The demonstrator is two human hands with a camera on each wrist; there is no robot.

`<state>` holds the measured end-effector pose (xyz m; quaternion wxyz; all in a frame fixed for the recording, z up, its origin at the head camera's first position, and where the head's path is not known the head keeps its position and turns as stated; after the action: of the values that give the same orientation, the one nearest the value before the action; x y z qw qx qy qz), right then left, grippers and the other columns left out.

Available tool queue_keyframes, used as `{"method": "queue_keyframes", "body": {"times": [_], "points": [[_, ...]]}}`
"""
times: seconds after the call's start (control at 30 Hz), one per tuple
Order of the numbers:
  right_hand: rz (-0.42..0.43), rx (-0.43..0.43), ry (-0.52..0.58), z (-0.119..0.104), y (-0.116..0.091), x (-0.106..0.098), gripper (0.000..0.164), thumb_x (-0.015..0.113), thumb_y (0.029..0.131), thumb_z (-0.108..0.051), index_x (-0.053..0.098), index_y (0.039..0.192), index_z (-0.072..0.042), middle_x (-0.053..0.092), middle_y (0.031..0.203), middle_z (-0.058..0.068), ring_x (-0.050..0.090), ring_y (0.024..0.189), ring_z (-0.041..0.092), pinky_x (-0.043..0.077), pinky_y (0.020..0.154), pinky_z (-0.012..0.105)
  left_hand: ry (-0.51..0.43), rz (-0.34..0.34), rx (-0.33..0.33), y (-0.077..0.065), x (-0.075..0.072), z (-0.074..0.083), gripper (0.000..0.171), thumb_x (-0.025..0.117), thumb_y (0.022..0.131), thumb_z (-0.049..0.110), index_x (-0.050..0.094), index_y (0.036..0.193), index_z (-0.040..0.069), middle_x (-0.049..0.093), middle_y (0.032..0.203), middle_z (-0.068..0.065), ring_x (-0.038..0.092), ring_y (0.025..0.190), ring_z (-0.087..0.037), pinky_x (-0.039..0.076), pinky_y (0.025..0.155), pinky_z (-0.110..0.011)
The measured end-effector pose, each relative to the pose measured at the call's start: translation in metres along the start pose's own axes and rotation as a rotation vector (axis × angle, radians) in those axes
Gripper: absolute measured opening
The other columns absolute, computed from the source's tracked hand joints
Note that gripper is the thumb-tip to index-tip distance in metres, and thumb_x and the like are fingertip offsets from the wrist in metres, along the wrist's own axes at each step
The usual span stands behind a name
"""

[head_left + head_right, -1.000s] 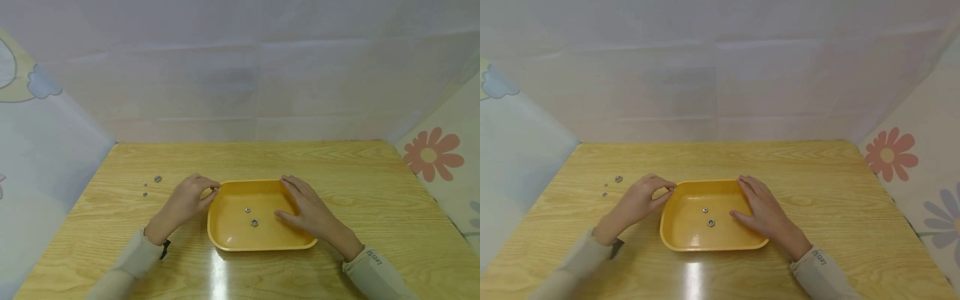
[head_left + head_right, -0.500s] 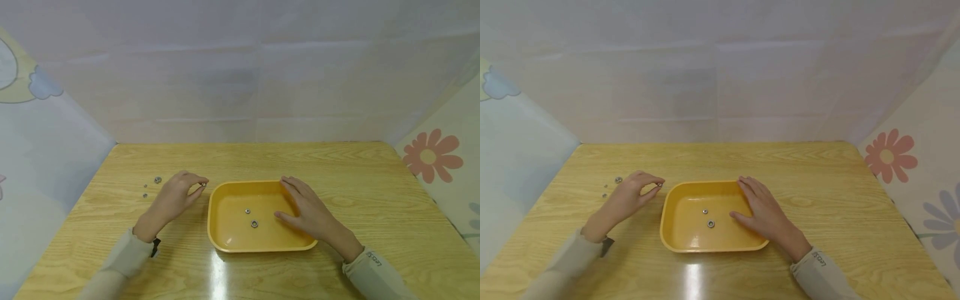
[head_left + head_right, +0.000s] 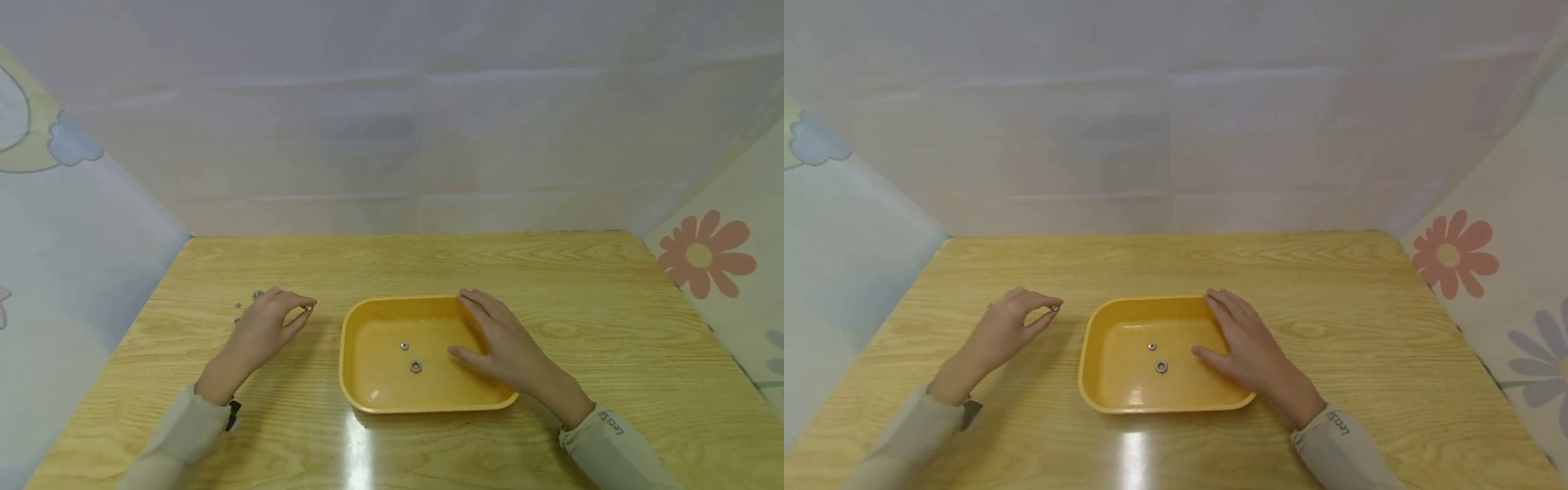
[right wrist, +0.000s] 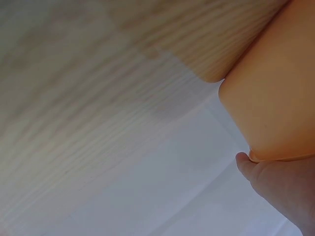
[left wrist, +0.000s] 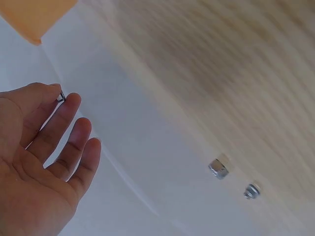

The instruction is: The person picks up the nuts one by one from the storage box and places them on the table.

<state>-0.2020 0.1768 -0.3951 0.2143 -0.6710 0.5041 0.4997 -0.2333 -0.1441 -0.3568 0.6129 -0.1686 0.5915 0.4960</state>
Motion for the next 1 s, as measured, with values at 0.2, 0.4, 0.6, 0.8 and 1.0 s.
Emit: {"method": "queue_keyframes", "body": {"times": [0.2,0.4,0.6,0.8,1.0], "points": [[0.006,-0.007,-0.003,0.0,0.0,0.001,0.087,0.078,0.084,-0.042,0.039,0.149,0.001,0.037,0.155,0.017,0.033,0.144,0.038,0.029,0.116,0.058,0.021,-0.009,-0.034,-0.011,0.0,-0.012,0.02,0.077,0.085,0.007,0.077,0.104,0.008,0.077,0.099,-0.006,0.067,0.087,-0.023,0.056,0.072,-0.038],[-0.007,0.003,0.012,-0.001,0.001,0.001,0.086,0.077,0.085,-0.041,0.038,0.149,0.002,0.036,0.156,0.017,0.031,0.145,0.038,0.028,0.117,0.058,0.032,-0.009,-0.043,-0.016,-0.005,-0.02,0.018,0.076,0.085,0.005,0.076,0.103,0.006,0.077,0.098,-0.008,0.062,0.076,-0.021,0.058,0.082,-0.046],[-0.018,0.008,0.018,-0.002,0.001,0.002,0.087,0.076,0.085,-0.042,0.037,0.15,0.002,0.035,0.157,0.017,0.03,0.146,0.039,0.027,0.117,0.059,0.059,0.005,-0.06,-0.024,-0.014,-0.028,0.019,0.077,0.083,0.005,0.076,0.102,0.006,0.076,0.095,-0.009,0.069,0.097,-0.036,0.058,0.082,-0.048],[-0.018,0.01,0.014,-0.002,0.001,0.002,0.087,0.076,0.086,-0.042,0.037,0.15,0.001,0.035,0.157,0.017,0.03,0.146,0.038,0.027,0.117,0.058,0.091,0.029,-0.057,-0.031,-0.02,-0.037,0.019,0.078,0.081,0.004,0.076,0.1,0.007,0.076,0.094,-0.012,0.069,0.086,-0.032,0.051,0.06,-0.037],[-0.014,0.002,0.01,-0.002,0.002,0.002,0.087,0.076,0.085,-0.042,0.037,0.15,0.001,0.035,0.157,0.017,0.03,0.146,0.038,0.027,0.117,0.058,0.124,0.07,-0.04,-0.036,-0.029,-0.046,0.02,0.081,0.079,0.004,0.077,0.098,0.007,0.077,0.092,-0.012,0.065,0.069,-0.024,0.048,0.057,-0.034]]}}
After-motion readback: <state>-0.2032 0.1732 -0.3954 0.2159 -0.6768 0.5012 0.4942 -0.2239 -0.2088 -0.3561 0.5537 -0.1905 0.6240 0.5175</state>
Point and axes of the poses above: each hand's wrist, its own y-axis towards the middle knuckle, its own x-axis out of the palm, z = x × y, the point moved 8 cm from there along y, towards the middle knuckle
